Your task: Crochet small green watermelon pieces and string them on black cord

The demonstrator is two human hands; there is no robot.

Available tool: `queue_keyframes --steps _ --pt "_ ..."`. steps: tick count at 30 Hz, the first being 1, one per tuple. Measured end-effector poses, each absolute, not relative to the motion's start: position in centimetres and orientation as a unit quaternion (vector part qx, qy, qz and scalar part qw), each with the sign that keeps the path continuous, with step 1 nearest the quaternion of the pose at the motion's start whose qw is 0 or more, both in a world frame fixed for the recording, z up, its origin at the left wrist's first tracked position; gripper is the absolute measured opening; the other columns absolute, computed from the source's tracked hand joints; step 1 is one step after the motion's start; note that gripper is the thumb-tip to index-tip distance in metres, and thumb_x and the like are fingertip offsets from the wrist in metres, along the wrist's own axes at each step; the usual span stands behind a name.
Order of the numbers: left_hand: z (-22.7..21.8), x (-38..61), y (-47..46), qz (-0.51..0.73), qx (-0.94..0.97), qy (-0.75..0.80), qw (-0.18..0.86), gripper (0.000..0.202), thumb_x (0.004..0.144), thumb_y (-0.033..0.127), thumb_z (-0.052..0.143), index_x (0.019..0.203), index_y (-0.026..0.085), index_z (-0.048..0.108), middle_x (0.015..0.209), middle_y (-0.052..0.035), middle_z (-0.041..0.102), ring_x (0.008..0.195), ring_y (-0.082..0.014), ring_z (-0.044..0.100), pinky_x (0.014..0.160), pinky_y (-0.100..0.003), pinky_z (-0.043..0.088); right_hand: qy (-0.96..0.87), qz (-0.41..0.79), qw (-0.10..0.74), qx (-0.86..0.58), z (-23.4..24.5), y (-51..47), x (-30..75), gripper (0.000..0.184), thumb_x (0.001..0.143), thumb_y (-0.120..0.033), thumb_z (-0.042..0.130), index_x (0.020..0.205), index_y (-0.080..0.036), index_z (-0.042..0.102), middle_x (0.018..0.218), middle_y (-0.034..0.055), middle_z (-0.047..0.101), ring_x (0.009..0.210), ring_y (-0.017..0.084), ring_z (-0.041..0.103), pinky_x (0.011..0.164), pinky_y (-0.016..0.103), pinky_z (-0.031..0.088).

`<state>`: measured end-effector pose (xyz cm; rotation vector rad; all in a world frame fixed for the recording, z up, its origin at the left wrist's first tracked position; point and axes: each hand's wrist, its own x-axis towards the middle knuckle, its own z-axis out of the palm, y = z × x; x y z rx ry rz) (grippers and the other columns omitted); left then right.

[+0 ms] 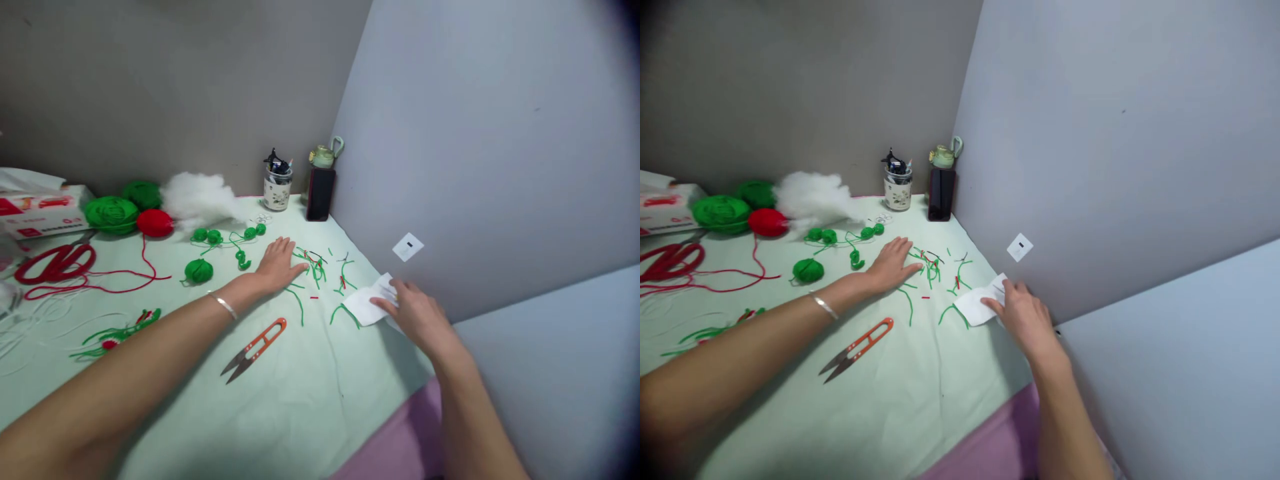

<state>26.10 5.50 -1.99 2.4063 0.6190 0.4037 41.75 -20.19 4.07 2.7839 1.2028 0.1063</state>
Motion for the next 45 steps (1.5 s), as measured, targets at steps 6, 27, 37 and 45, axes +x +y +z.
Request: queue_keyframes --steps 6,27,37,45 --pt "-0.8 29.1 -1.6 0.139 0.91 0.124 0.369 0.045 0.092 0.048 0.051 0.128 0.02 0.057 0.138 -0.0123 0.059 0.131 -0.0266 0.051 0.113 -0.04 0.036 0.408 0.007 -0.127 0.904 2.5 -22.7 42.6 0.028 0.093 -0.037 0.052 0.109 -0.019 0.067 0.1 0.0115 0.074 0.089 0.028 0.069 0.073 0.033 0.047" --pt "3.9 24.0 -4.1 0.079 0.9 0.106 0.415 0.028 0.086 0.037 0.055 0.107 0.024 0.066 0.114 -0.0074 0.069 0.097 -0.0233 0.066 0.084 -0.033 0.051 0.352 -0.06 -0.5 0.789 7.7 -25.1 39.1 0.03 0.084 -0.05 0.067 0.094 -0.021 0.071 0.072 0.0015 0.063 0.055 0.012 0.053 0.044 0.022 0.042" --pt "1.2 17.8 5.1 -0.006 0.952 0.217 0.214 0.004 0.069 0.018 0.06 0.069 0.021 0.062 0.076 -0.0082 0.067 0.077 -0.0283 0.065 0.074 -0.039 0.048 0.369 -0.065 -0.502 0.779 6.9 -24.7 38.8 0.03 0.083 -0.05 0.068 0.089 -0.021 0.071 0.067 -0.0002 0.06 0.054 0.012 0.05 0.044 0.022 0.037" --pt "1.0 26.0 0.9 0.104 0.916 0.187 0.338 0.054 0.094 0.043 0.045 0.142 0.018 0.045 0.149 -0.0127 0.049 0.131 -0.0239 0.052 0.104 -0.033 0.044 0.352 -0.088 -0.555 0.749 8.8 -24.0 38.3 0.028 0.082 -0.049 0.07 0.089 -0.021 0.07 0.064 -0.0011 0.056 0.049 0.011 0.048 0.039 0.021 0.038"
